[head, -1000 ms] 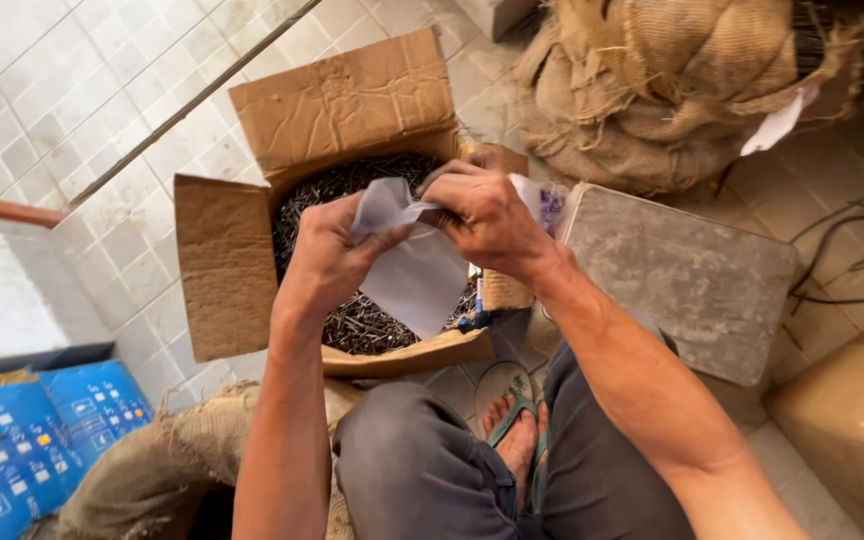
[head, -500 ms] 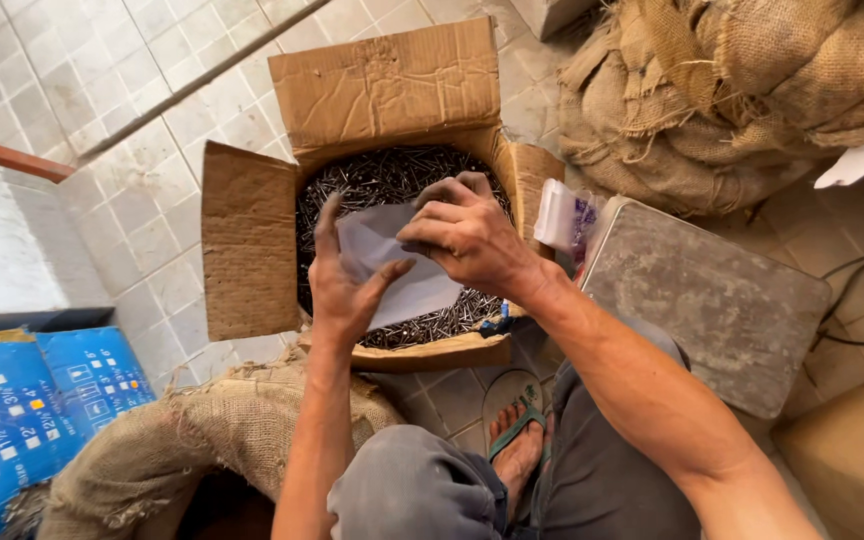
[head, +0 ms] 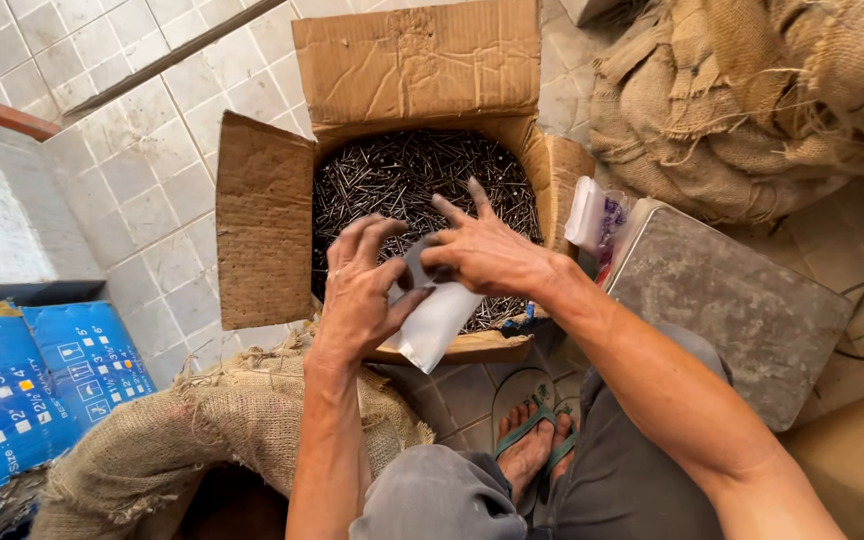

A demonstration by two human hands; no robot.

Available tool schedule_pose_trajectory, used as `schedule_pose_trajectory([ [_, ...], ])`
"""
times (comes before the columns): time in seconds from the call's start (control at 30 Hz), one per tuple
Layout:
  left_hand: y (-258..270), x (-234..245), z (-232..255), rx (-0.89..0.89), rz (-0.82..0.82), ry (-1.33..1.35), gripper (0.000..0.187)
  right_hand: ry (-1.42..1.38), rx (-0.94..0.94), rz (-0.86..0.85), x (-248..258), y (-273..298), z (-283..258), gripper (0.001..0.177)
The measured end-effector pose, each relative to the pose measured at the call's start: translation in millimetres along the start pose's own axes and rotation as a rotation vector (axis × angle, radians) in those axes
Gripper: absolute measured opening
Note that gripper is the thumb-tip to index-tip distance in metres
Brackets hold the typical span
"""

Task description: The person picks up metal nails from a cardboard box by hand and places them into a small plastic bag, then uses a stapler to close the bag.

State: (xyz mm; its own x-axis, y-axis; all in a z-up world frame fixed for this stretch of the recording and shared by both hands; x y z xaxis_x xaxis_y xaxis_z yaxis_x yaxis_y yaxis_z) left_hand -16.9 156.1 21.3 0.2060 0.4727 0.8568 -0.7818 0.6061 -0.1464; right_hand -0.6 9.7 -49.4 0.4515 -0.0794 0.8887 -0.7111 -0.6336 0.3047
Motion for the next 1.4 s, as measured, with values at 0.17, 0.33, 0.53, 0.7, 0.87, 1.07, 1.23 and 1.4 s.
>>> schedule_pose_trajectory([
  [0.17,2,-23,-13,0.006,-0.131,0.059,0.027,-0.001,-0.047,-0.129,-3,-9,1,0.042],
  [0.33,1,-21,-10,0.056,-0.159,0.332,0.024,0.035,-0.136,-0.173,25,-13,0,0.064],
  [0.53,8,-46,-30,0.336,-0.416,0.286,0.033,0.036,-0.166,-0.012,21,-13,35,0.020],
  [0.7,6,-52,-36,0.299,-0.426,0.156,0.035,-0.074,-0.157,0.028,32,-12,39,0.006],
  [0.87,16,-55,-48,0.453,-0.536,0.173,0.033,-0.132,-0.283,-0.095,0,-32,61,0.020],
  [1.07,33,-76,-59,0.525,-0.636,0.157,0.031,-0.738,-0.359,0.058,9,-67,57,0.036],
  [1.23,27,-90,-61,0.557,-0.674,0.155,0.029,-0.496,-0.364,0.145,-59,-138,81,0.077],
  [1.4,27,-110,-67,0.551,-0.712,0.099,0.034,-0.342,-0.251,0.086,-65,-176,46,0.126],
])
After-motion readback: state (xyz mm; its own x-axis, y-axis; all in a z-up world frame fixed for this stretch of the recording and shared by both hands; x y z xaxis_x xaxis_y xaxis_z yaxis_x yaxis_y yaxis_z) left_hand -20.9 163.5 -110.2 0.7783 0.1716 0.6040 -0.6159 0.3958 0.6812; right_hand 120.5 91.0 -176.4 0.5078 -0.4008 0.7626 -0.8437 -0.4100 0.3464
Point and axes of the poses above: each hand's wrist, its own y-axis away from the middle knuckle, its own x-axis out of the back of the hand, z = x × y, the point moved 7 cm from there along -y, towards the middle knuckle, and after that the axes turned 6 degrees about -z, right-handed, at the moved point
